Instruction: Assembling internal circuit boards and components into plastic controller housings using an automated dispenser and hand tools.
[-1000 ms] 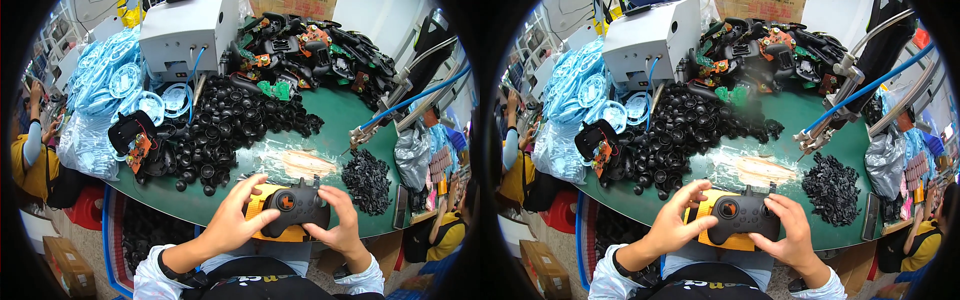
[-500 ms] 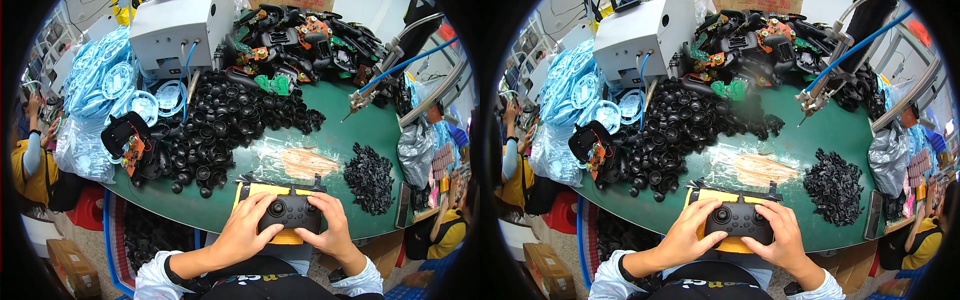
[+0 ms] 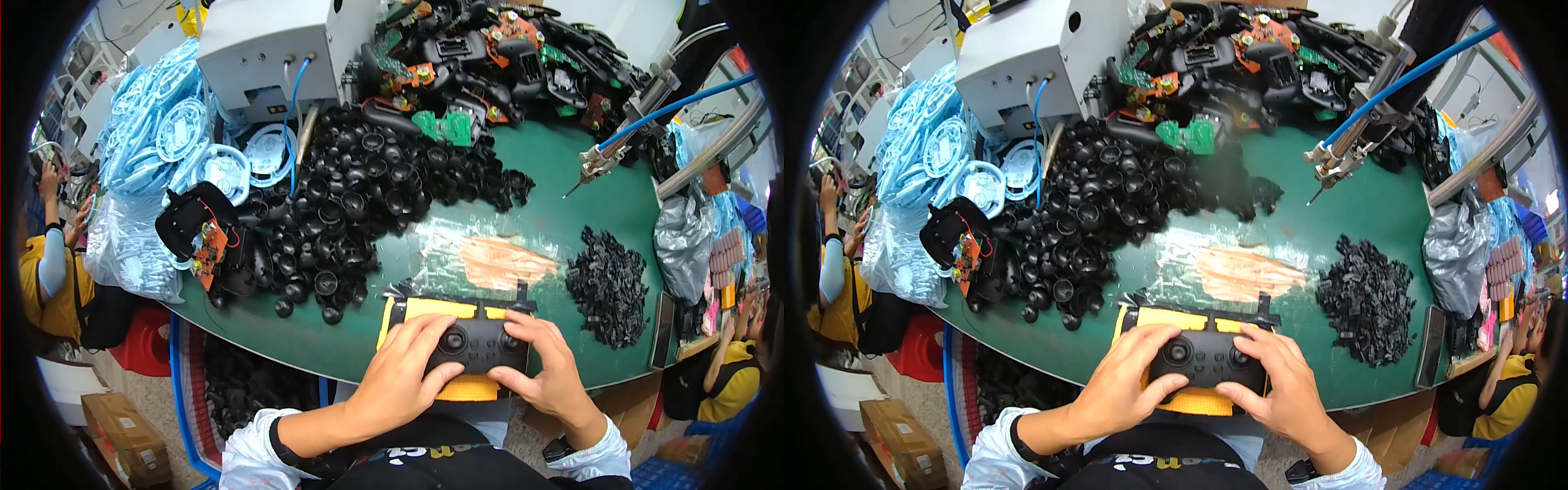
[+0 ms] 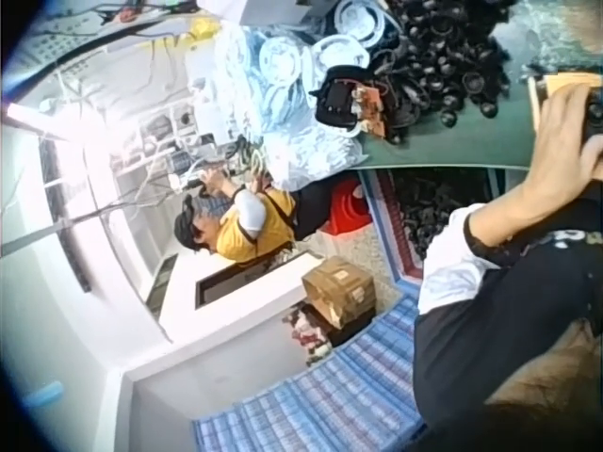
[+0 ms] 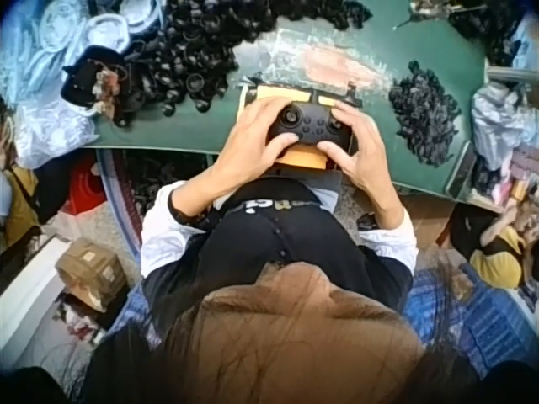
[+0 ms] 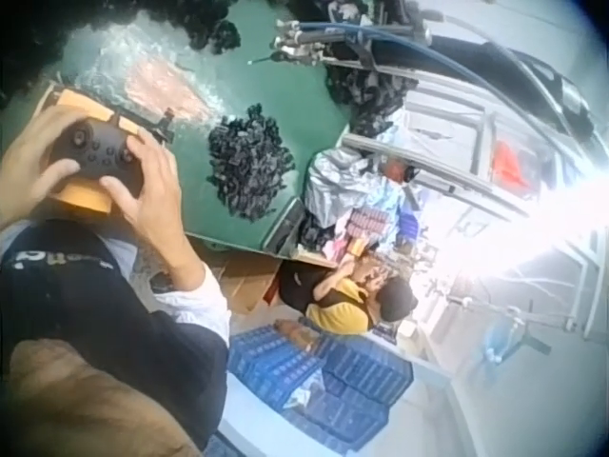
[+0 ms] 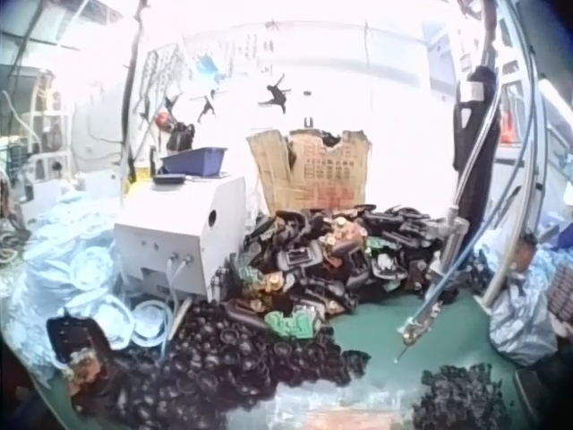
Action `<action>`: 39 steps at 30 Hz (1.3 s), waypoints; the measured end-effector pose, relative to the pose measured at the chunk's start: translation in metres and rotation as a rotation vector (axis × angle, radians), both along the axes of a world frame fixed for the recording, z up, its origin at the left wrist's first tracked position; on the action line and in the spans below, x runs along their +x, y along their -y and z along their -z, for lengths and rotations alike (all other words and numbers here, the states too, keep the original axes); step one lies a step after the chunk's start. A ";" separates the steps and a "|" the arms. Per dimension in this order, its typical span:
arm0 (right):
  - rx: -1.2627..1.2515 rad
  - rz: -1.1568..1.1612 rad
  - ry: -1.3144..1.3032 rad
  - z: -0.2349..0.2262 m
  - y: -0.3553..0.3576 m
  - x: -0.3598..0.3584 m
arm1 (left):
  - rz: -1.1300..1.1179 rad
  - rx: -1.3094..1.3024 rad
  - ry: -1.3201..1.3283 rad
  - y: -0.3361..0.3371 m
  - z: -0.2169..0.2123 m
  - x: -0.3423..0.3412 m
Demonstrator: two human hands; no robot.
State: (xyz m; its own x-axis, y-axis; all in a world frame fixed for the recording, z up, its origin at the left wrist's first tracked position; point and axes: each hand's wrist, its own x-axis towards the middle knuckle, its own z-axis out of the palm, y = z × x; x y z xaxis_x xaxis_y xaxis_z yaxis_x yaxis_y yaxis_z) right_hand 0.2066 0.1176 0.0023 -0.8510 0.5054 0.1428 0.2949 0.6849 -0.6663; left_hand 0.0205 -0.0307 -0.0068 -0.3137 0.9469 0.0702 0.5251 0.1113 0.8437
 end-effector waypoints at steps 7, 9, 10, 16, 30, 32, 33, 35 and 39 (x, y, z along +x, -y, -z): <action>0.126 -0.050 -0.260 0.011 0.022 0.011 | -0.006 0.053 0.179 0.006 -0.017 0.016; 0.185 -0.015 -0.364 0.006 0.033 0.007 | 0.028 0.135 0.176 0.008 -0.020 0.017; 0.178 -0.014 -0.366 0.001 0.036 0.006 | 0.027 0.128 0.174 0.012 -0.020 0.019; -0.050 0.006 -0.387 -0.003 0.048 0.002 | 0.034 0.272 0.124 0.019 -0.013 0.025; -0.097 -0.046 -0.515 -0.011 0.050 -0.009 | 0.028 0.377 0.093 0.023 -0.013 0.031; -0.089 -0.019 -0.514 -0.012 0.049 -0.009 | 0.021 0.380 0.096 0.023 -0.013 0.031; -0.112 -0.076 -0.470 -0.010 0.045 -0.005 | 0.023 0.372 0.107 0.022 -0.012 0.030; -0.132 -0.138 -0.426 -0.006 0.041 -0.002 | 0.021 0.367 0.115 0.022 -0.013 0.027; -0.655 -0.094 -0.460 0.010 0.033 0.016 | -0.039 0.350 0.211 0.023 -0.016 0.015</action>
State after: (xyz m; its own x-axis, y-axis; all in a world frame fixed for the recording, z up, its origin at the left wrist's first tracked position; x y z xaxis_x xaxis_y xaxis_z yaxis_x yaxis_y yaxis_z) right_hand 0.2227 0.0848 -0.0077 -0.8221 0.5371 0.1887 -0.1463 0.1209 -0.9818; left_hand 0.0358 -0.0541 0.0094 -0.3912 0.8641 0.3167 0.3379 -0.1853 0.9228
